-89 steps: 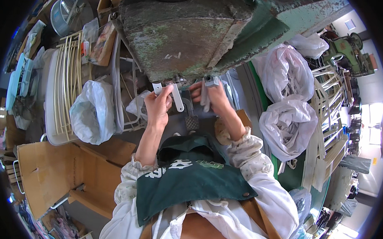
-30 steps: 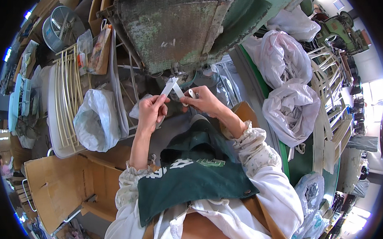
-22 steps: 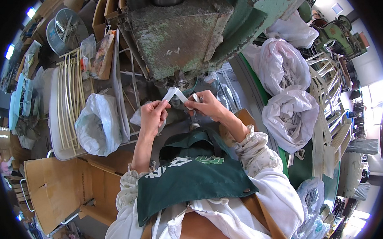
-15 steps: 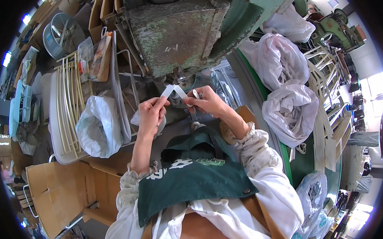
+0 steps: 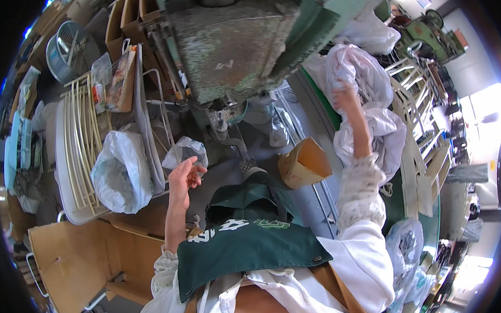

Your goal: The person repeatedly picks up small white plastic pieces from a bag, places them into a press machine, and removes them after pressing. The person handles the pieces one at a time and returns them to the bag after each cycle.

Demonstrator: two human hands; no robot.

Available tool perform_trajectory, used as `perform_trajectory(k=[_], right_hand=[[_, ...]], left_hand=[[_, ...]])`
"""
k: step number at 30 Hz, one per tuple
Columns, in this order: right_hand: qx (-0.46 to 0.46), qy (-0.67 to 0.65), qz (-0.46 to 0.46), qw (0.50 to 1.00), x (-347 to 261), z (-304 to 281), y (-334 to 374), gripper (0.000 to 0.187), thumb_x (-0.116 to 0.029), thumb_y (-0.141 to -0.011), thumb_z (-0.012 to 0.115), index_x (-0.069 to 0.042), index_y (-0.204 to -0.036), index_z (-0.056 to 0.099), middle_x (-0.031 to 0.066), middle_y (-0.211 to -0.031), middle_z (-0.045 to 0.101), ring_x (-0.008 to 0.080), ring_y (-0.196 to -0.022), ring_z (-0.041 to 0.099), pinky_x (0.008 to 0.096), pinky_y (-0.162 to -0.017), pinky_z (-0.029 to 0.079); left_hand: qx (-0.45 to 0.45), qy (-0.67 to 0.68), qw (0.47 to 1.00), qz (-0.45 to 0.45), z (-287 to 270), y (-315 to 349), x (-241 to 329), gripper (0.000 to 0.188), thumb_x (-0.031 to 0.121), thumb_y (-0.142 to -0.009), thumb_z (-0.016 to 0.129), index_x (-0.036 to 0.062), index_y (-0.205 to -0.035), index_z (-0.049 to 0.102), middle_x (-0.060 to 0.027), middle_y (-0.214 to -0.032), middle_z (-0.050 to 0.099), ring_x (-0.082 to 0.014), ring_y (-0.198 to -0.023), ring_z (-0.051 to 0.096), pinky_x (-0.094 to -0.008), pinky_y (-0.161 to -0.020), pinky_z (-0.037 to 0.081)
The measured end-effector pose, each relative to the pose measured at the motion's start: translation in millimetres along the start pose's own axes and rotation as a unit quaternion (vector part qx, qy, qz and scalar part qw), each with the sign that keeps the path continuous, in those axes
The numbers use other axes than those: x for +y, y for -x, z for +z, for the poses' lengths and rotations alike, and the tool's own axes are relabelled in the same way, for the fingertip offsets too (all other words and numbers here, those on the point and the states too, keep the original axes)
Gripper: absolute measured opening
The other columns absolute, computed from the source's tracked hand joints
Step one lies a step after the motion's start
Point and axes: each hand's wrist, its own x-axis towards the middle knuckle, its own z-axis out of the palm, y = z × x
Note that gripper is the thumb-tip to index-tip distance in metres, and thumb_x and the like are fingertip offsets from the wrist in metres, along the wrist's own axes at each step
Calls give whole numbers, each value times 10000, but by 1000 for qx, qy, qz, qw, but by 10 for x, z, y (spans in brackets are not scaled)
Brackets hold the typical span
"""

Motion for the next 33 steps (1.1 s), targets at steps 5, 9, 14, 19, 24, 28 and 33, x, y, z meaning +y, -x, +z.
perform_trajectory(k=[5, 9, 14, 19, 24, 28, 33], right_hand=[[-328, -111, -85, 934, -808, 1796, 1061, 156, -116, -937, 537, 33, -959, 578, 56, -709, 622, 89, -570, 586, 215, -472, 430], [-383, -123, -110, 909, -885, 2157, 1023, 278, -140, -946, 531, 37, -740, 589, 38, -605, 577, 62, -477, 508, 202, -427, 351], [-351, -149, -29, 924, -837, 2213, 1016, 293, -148, -944, 528, 37, -718, 548, 30, -557, 521, 82, -462, 476, 227, -416, 353], [-374, -175, 43, 910, -751, 2330, 993, 204, -154, -967, 488, 31, -1035, 537, 47, -732, 550, 68, -494, 448, 198, -398, 310], [-365, -197, 130, 901, -575, 2226, 1075, 475, -306, -1013, 357, -60, -1414, 293, 150, -900, 615, 175, -778, 627, 277, -627, 540], [-284, 154, -34, 946, -35, 1943, 738, 433, -364, -1014, 323, -86, -1344, 349, 94, -741, 623, 106, -544, 563, 243, -448, 417], [-296, 126, -68, 944, 259, 1989, 179, 201, -118, -946, 437, 11, -939, 592, -14, -670, 511, 67, -578, 428, 228, -527, 342]], left_hand=[[-5, 22, 1000, 7, 50, -81, -125, 282, 255, -948, 516, 41, -1092, 627, -96, -831, 676, -76, -587, 530, -195, -531, 380], [69, 16, 997, 11, -101, -54, -178, 255, 239, -941, 530, 40, -1049, 647, -79, -808, 671, -72, -589, 518, -190, -538, 376], [251, 13, 962, 107, -644, -39, -245, 184, 164, -928, 554, 39, -1016, 657, -45, -797, 665, -57, -602, 510, -189, -542, 378], [525, -282, 758, 264, -2000, -218, -481, 421, 171, -914, 566, -43, -1262, 466, -181, -1187, 575, -296, -1012, 583, -339, -841, 472], [306, -471, 826, 57, -1949, -682, -1122, 331, 266, -962, 383, -14, -976, 560, -263, -937, 594, -439, -933, 555, -496, -812, 424], [348, -337, 870, 92, -2258, -382, -983, 312, 248, -895, 475, 2, -1032, 608, -251, -971, 625, -421, -932, 578, -441, -813, 449], [439, -473, 764, -4, -3304, -876, -1241, 329, 135, -850, 487, -17, -1132, 562, -216, -1052, 605, -381, -963, 586, -429, -874, 460]])
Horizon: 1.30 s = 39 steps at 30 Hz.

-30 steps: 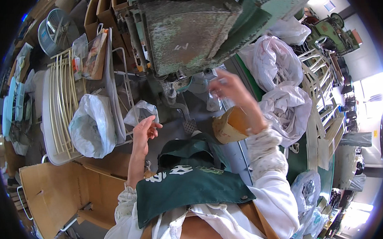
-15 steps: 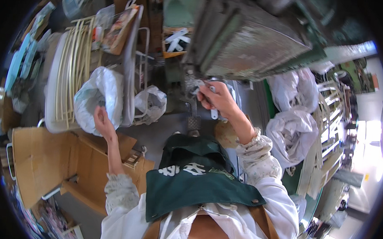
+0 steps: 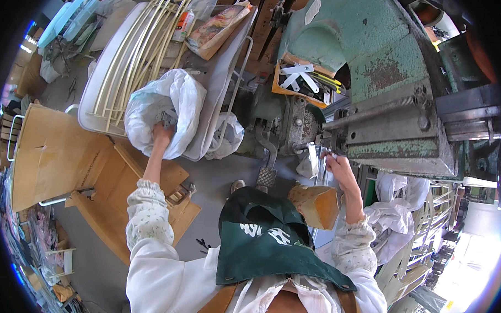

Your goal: The person repeatedly picks up small white plastic pieces from a bag, places them into a press machine, and removes them after pressing. The person handles the pieces one at a time and returns them to the bag after each cycle.

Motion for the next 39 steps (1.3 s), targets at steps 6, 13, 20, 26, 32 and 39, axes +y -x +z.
perform_trajectory(k=[6, 13, 20, 26, 32, 39], right_hand=[[57, -13, -83, 995, 291, 108, -581, 161, -91, -907, 486, 9, -899, 613, -8, -732, 529, 82, -658, 457, 237, -592, 367], [68, -32, -103, 992, 83, 142, -783, 135, -85, -884, 525, 9, -923, 614, 8, -788, 547, 100, -714, 479, 249, -639, 386], [63, -49, -111, 991, 28, 187, -793, 134, -80, -860, 563, 9, -946, 614, 24, -843, 566, 118, -770, 500, 261, -686, 405], [59, -69, -120, 989, -15, 227, -748, 154, -75, -840, 595, 9, -967, 615, 37, -891, 582, 133, -818, 519, 272, -727, 421], [61, -92, -125, 986, -105, 218, -598, 186, -70, -819, 628, 9, -987, 616, 51, -939, 598, 149, -866, 538, 283, -767, 437], [63, -177, -119, 975, -532, 72, -101, 233, -65, -796, 666, 9, -1011, 617, 67, -994, 617, 166, -922, 559, 295, -814, 456]], left_hand=[[-61, -239, 960, 133, 620, -413, -97, 324, 192, -910, 416, -49, -1127, 419, -290, -1231, 450, -433, -1113, 478, -491, -861, 453], [-60, -85, 988, 115, 353, -159, 80, 281, 188, -919, 463, -51, -1062, 498, -282, -1052, 557, -401, -878, 614, -481, -728, 499], [-104, 196, 975, -16, -743, 49, 396, 255, 192, -940, 513, -44, -1029, 550, -157, -893, 627, -261, -770, 647, -376, -654, 530], [-45, 493, 867, -54, -1012, 303, 861, 188, 171, -967, 477, 24, -1074, 523, -58, -844, 583, -162, -708, 589, -322, -653, 509], [187, 596, 777, -82, -1061, 246, 1075, 134, 140, -964, 471, 31, -1038, 497, -57, -770, 533, -168, -648, 546, -329, -613, 486], [-78, 551, 829, -54, -1111, 1130, 2004, 222, 228, -948, 528, 17, -1017, 525, -111, -866, 621, -230, -750, 654, -328, -632, 529]])
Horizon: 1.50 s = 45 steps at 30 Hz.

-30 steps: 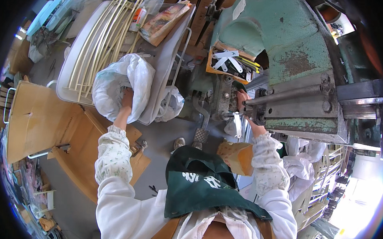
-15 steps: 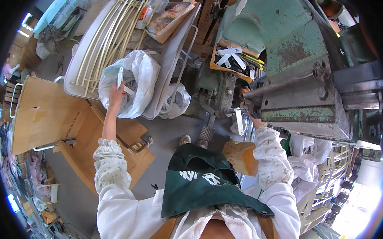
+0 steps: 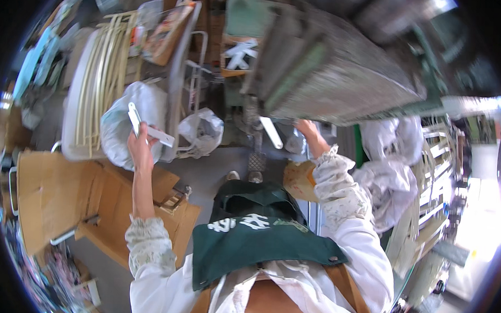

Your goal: The person repeatedly picks up small white plastic pieces from a bag, places them into a press machine, and removes them after pressing. The person handles the pieces one at a time and returns them to the bag after each cycle.

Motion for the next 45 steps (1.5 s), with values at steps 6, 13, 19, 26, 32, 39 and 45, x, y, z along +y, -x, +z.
perform_trajectory(k=[6, 13, 19, 26, 32, 39, 45], right_hand=[[-19, -70, -15, 997, -369, 264, 129, 277, -60, -775, 699, 9, -1031, 618, 81, -1042, 633, 182, -971, 578, 306, -854, 472], [-29, -68, -53, 996, -328, 295, 103, 314, -119, -731, 751, 10, -990, 626, 60, -955, 648, 146, -853, 580, 301, -788, 469], [-74, 25, -6, 997, -385, 340, 29, 596, -85, -724, 784, -8, -1229, 477, 77, -1100, 576, 151, -996, 540, 309, -825, 474], [-54, -81, -20, 995, -439, 398, 141, 391, -325, -793, 708, -19, -1026, 642, 71, -968, 633, 164, -882, 557, 311, -799, 452], [-133, -85, 174, 972, -469, 280, -65, 172, -191, -768, 756, -49, -727, 669, -49, -560, 495, 46, -478, 348, 228, -442, 201], [-47, 29, -118, 991, -592, 169, 135, 202, -215, -743, 759, -32, -778, 681, 50, -660, 635, 137, -551, 535, 286, -526, 437], [-224, 164, -127, 952, -579, 88, 803, 199, -149, -723, 742, 4, -836, 680, 115, -613, 626, 205, -576, 630, 309, -570, 477]], left_hand=[[-146, -3, 986, -74, 893, 926, 10, 220, 202, -978, 451, -1, -1061, 470, -135, -881, 632, -260, -789, 671, -334, -659, 556], [-202, 81, 973, -79, 1299, 1272, 35, 200, 175, -981, 441, -13, -1046, 462, -156, -908, 621, -309, -850, 670, -370, -733, 562], [-218, 115, 967, -59, 1453, 1511, -59, 175, 176, -990, 430, 18, -1057, 464, -151, -914, 620, -318, -865, 667, -360, -741, 559], [-187, 130, 973, -40, 1552, 1677, -144, 177, 180, -990, 435, 22, -1063, 463, -151, -915, 619, -308, -858, 665, -348, -712, 546], [-212, 131, 968, -33, 1648, 1752, -166, 189, 186, -991, 434, 19, -1075, 461, -151, -927, 616, -311, -865, 662, -347, -730, 544], [-171, 150, 974, -17, 1717, 1838, -141, 197, 181, -992, 430, 5, -1080, 440, -167, -937, 607, -313, -880, 655, -361, -752, 541], [-175, 149, 973, 0, 1755, 1884, -72, 178, 151, -997, 403, -2, -1088, 406, -193, -973, 594, -301, -899, 645, -396, -812, 538]])
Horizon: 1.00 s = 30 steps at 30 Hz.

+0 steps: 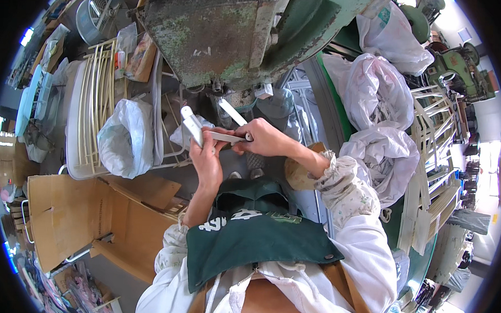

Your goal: The person repeatedly picks up small white plastic pieces from a bag, places them into a press machine, and removes them after pressing. The person handles the pieces one at a time and returns them to the bag after each cycle.

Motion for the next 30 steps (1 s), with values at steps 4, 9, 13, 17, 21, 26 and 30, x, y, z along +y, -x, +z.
perform_trajectory(k=[4, 9, 13, 17, 21, 26, 30], right_hand=[[32, 123, -66, 990, 206, -7, 232, 253, -20, -664, 665, -33, -916, 664, 68, -772, 671, 250, -664, 646, 333, -574, 504], [81, 257, -258, 928, 125, -161, 271, 384, 46, -630, 630, -39, -1004, 645, 69, -987, 652, 226, -760, 654, 312, -562, 531], [55, 321, -328, 887, -12, -137, 145, 367, -71, -675, 616, -22, -1039, 631, 70, -1059, 627, 165, -760, 630, 280, -487, 508], [68, 332, -354, 872, 28, -76, 58, 386, -101, -674, 612, -16, -1050, 628, 75, -1083, 616, 154, -737, 610, 255, -446, 470], [75, 376, -361, 850, 32, 36, -24, 338, -107, -677, 608, -34, -1005, 633, 31, -1011, 602, 127, -734, 587, 251, -470, 494], [258, 291, -112, 914, 10, 94, -79, 292, -102, -780, 656, -15, -1057, 624, 65, -989, 645, 168, -650, 599, 277, -508, 478], [122, -56, 102, 986, 221, 97, -221, 210, -195, -848, 657, 14, -847, 666, 17, -652, 649, 72, -538, 507, 239, -497, 396]], left_hand=[[-47, -28, 997, 48, -16, 157, 119, 182, 164, -986, 445, 22, -1084, 504, -95, -991, 610, -236, -1005, 587, -351, -837, 488], [-161, 95, 981, -43, -397, 91, 133, 256, 215, -970, 491, 63, -765, 491, 25, -642, 342, -76, -569, 306, -259, -523, 251], [-103, 56, 990, -74, -370, 195, -100, 360, 239, -986, 467, 72, -673, 415, 35, -597, 321, -76, -528, 276, -250, -489, 217], [-53, -9, 992, -111, -334, 267, -128, 265, 243, -981, 480, 10, -870, 542, -28, -659, 503, -89, -505, 411, -223, -484, 324], [-117, -13, 968, -220, -370, 297, 116, 300, 221, -967, 509, -38, -1110, 557, -80, -713, 586, -92, -471, 468, -199, -424, 332], [-22, -82, 995, -61, -424, 105, 283, 188, 79, -916, 554, -50, -1043, 605, -60, -691, 585, -46, -438, 414, -182, -392, 269], [-5, -92, 995, -31, -182, -297, 297, 188, 110, -885, 619, -43, -990, 645, -65, -658, 608, -45, -420, 428, -180, -380, 281]])
